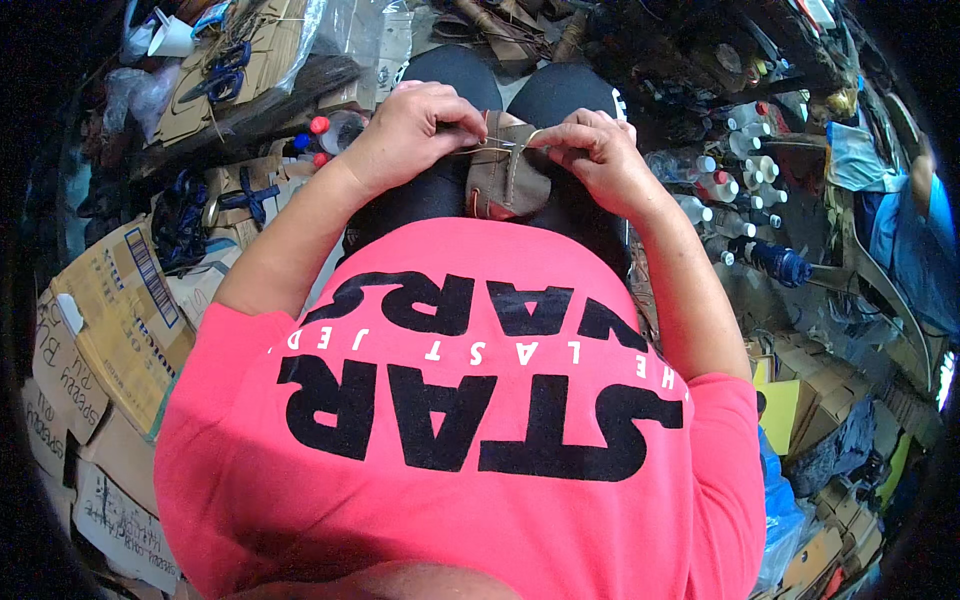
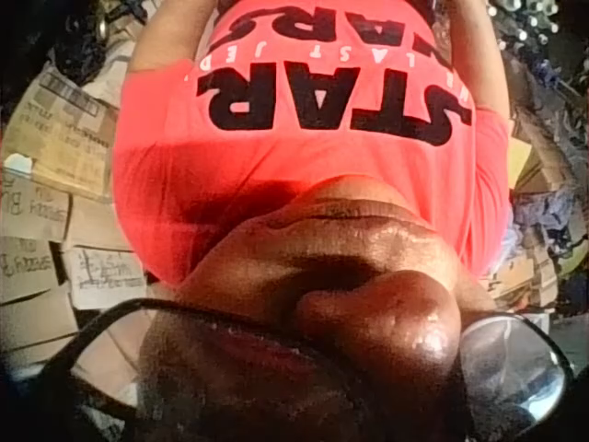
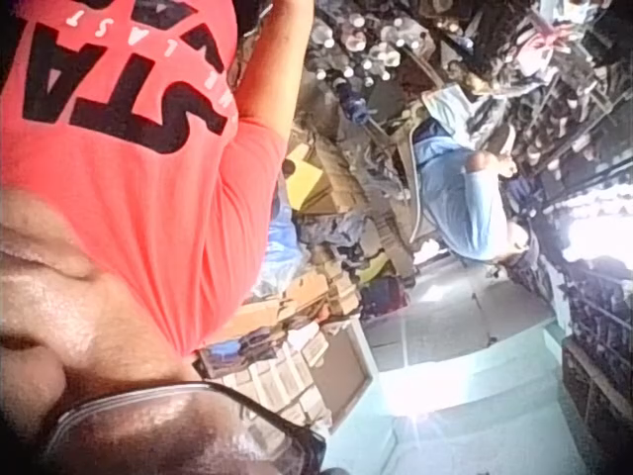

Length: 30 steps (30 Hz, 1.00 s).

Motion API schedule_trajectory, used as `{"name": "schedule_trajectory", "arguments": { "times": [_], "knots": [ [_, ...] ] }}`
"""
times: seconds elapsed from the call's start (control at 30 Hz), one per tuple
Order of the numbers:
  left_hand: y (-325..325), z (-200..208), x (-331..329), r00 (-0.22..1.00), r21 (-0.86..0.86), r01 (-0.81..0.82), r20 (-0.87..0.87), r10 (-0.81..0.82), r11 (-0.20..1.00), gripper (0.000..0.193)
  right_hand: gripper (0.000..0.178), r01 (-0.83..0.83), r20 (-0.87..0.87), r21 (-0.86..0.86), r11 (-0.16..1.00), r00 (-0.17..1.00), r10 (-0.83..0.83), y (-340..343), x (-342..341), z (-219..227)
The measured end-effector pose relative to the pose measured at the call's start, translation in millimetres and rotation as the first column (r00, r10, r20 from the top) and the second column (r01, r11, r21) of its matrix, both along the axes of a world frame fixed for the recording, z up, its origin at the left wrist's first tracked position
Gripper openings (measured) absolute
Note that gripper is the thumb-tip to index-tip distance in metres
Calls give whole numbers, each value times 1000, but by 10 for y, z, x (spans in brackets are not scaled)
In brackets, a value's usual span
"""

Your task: Manually stitching the leather components of a shoe using a needle and thread.

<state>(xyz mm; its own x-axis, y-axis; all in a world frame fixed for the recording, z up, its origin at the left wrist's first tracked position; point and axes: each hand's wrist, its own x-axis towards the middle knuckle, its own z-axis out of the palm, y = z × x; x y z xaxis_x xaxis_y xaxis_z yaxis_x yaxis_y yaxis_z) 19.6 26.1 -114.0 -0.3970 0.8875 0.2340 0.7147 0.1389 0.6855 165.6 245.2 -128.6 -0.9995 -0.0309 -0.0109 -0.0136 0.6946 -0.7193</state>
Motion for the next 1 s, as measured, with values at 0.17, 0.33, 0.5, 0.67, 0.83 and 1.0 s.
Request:
{"name": "schedule_trajectory", "arguments": {
  "times": [0.17,0.33,0.5,0.67,0.83,1.0],
  "knots": [
    [-1,-5,-6,994,3,14,-109,-14,1000,13,25,21,47,-65,998,999,-18,16,-58,-22],
    [0,14,-5,1000,-26,19,-19,-19,999,14,27,43,71,-90,995,997,-37,23,-68,-31],
    [5,50,2,998,-21,44,-53,-45,999,13,24,32,59,-130,991,998,-25,25,-76,-28],
    [55,46,63,985,12,74,-160,-71,997,13,22,-13,-2,-114,993,1000,13,31,-66,-25],
    [2,-4,52,978,13,121,-173,-117,993,12,22,-3,37,-159,987,999,9,55,-42,-58],
    [-95,-124,-63,993,-45,76,-87,-80,996,25,24,31,31,-184,983,999,-25,40,-36,-123]
  ]
}}
